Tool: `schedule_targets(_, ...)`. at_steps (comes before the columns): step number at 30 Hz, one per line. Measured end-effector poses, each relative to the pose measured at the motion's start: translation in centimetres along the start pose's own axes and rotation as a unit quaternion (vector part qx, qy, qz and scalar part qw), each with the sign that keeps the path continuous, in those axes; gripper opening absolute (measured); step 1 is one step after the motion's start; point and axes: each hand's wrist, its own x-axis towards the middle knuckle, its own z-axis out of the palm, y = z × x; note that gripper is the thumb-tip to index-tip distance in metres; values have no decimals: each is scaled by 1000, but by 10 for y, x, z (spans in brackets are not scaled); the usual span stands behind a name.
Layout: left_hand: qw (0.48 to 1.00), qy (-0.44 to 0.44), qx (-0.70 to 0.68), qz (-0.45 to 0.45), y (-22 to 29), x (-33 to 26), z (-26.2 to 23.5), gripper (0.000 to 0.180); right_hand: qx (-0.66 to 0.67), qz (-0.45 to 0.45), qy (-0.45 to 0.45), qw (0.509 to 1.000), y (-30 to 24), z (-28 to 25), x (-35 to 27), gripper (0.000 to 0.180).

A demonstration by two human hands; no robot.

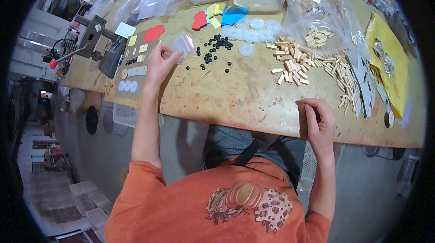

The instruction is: The person assembles small craft kits by placing colored foam pieces, black beads, wooden dowels, and white plastic pieces into small clear plastic bags. The person handles each item individually and seals the bags on a cluttered workbench.

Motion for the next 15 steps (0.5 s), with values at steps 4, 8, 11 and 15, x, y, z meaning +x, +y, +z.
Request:
schedule_targets(4, 991, -72, -66, -91, -21, 6, 2, 22, -24, -15, 13, 1000, -5, 0, 0, 12)
schedule_targets(8, 990, -58, -121, -53, -26, 3, -3, 23, -2, -6, 18, 1000, -4, 2, 0, 14)
schedule_targets(11, 979, -84, -158, -98, -32, 8, -2, 23, -10, -16, 9, 1000, 1, -2, 2, 12)
schedule_targets(15, 854, 118, 466, 200, -109, 4, -13, 29, 91, -34, 44, 994, 18, 9, 2, 13)
